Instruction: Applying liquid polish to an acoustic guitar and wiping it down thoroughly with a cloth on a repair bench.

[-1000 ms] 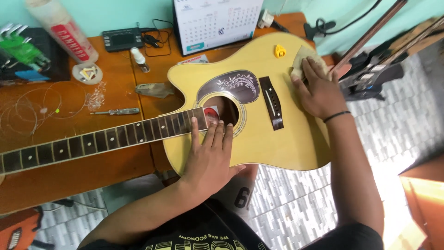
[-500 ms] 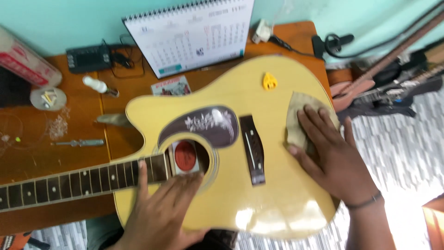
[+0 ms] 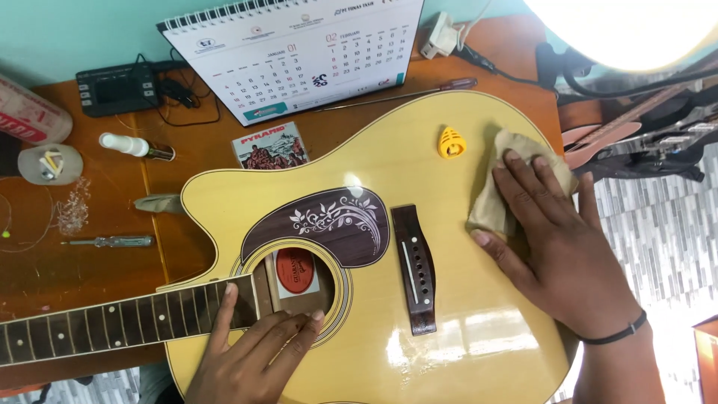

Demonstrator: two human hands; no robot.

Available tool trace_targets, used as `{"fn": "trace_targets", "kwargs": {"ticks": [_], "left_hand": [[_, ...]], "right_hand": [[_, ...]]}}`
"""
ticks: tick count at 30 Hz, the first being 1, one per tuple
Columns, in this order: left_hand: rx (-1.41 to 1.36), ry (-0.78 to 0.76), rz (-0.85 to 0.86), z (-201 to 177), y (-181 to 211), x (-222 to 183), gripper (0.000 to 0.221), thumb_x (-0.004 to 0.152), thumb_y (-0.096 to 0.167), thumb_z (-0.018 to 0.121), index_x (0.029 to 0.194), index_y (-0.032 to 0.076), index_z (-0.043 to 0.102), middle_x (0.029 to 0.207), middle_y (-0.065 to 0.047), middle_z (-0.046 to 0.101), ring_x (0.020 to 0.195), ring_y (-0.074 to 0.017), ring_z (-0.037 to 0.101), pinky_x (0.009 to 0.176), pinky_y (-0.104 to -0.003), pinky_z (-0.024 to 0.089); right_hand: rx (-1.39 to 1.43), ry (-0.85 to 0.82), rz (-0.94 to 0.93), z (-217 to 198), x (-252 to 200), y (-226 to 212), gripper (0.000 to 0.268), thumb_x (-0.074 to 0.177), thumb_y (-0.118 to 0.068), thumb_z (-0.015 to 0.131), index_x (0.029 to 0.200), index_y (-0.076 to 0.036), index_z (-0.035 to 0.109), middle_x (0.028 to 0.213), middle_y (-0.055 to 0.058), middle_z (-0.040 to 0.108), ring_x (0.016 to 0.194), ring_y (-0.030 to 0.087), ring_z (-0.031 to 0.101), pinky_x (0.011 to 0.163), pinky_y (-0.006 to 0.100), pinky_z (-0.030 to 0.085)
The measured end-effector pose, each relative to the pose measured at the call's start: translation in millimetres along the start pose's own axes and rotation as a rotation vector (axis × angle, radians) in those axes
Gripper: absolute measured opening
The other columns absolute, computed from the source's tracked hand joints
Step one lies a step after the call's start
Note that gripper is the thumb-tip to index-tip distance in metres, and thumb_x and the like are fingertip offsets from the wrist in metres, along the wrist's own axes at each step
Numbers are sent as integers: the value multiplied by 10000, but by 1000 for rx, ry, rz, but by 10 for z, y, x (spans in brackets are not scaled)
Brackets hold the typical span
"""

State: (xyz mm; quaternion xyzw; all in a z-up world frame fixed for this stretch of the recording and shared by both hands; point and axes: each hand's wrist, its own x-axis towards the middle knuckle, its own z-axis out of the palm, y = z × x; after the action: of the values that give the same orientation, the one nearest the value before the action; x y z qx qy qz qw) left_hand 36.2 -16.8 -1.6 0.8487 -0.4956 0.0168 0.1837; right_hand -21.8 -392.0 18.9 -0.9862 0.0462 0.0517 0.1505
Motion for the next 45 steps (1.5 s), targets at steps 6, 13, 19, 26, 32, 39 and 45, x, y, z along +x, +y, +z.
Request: {"fn": "trace_targets", "kwargs": {"ticks": [6, 13, 19, 26, 32, 39, 45], "left_hand": [[-14, -2, -15, -5, 15, 0, 728, 1030, 676, 262, 1342, 140, 643, 926, -13, 714, 954, -187, 704, 1127, -721, 314], [56, 32, 3, 49, -23, 16, 539, 1067, 509, 314, 1292, 167, 665, 918, 16, 718, 932, -158, 713, 1101, -728, 319], [119, 70, 52, 145, -89, -75, 376, 1022, 148, 448, 1366, 165, 598, 900, 58, 700, 899, -102, 713, 1100, -723, 313], [67, 47, -6, 151, -49, -58, 391, 1068, 383, 403, 1299, 190, 653, 916, 45, 725, 908, -107, 719, 1103, -702, 327], [58, 39, 12, 112, -39, -57, 422, 1069, 359, 368, 1336, 149, 619, 959, 24, 721, 940, -143, 717, 1127, -695, 300], [-1, -3, 33, -10, -9, 25, 451, 1079, 365, 357, 1252, 119, 693, 941, -4, 736, 980, -173, 710, 1143, -738, 239], [-32, -164, -101, -113, 115, 103, 819, 820, 823, 513, 1303, 181, 672, 1072, 41, 758, 1082, -154, 707, 1197, -737, 176]], "right_hand": [[-32, 13, 31, -22, -114, 17, 808, 932, -485, 536, 1598, -63, 357, 1685, 115, 340, 1562, 368, 265, 1160, 712, 159], [14, -28, 118, 10, -326, 104, 761, 941, -449, 485, 1608, -112, 339, 1691, 77, 320, 1572, 364, 217, 1173, 684, 115], [172, -50, 200, 35, -344, 90, 804, 874, -346, 583, 1594, -96, 329, 1706, 78, 283, 1606, 357, 147, 1190, 513, 266], [126, 30, 171, 153, -370, 129, 750, 891, -312, 587, 1546, -10, 384, 1649, 214, 363, 1582, 473, 218, 1197, 536, 283], [14, 38, 172, 155, -374, 49, 617, 905, -375, 599, 1384, 6, 520, 1651, 196, 403, 1599, 436, 258, 1120, 633, 333], [156, 8, 88, 110, -339, 98, 838, 906, -408, 576, 1580, 17, 317, 1655, 278, 287, 1553, 520, 143, 1203, 620, 214], [245, 59, 97, 22, -384, 76, 735, 944, -297, 549, 1595, -22, 345, 1676, 216, 318, 1573, 436, 199, 1190, 572, 281]]}}
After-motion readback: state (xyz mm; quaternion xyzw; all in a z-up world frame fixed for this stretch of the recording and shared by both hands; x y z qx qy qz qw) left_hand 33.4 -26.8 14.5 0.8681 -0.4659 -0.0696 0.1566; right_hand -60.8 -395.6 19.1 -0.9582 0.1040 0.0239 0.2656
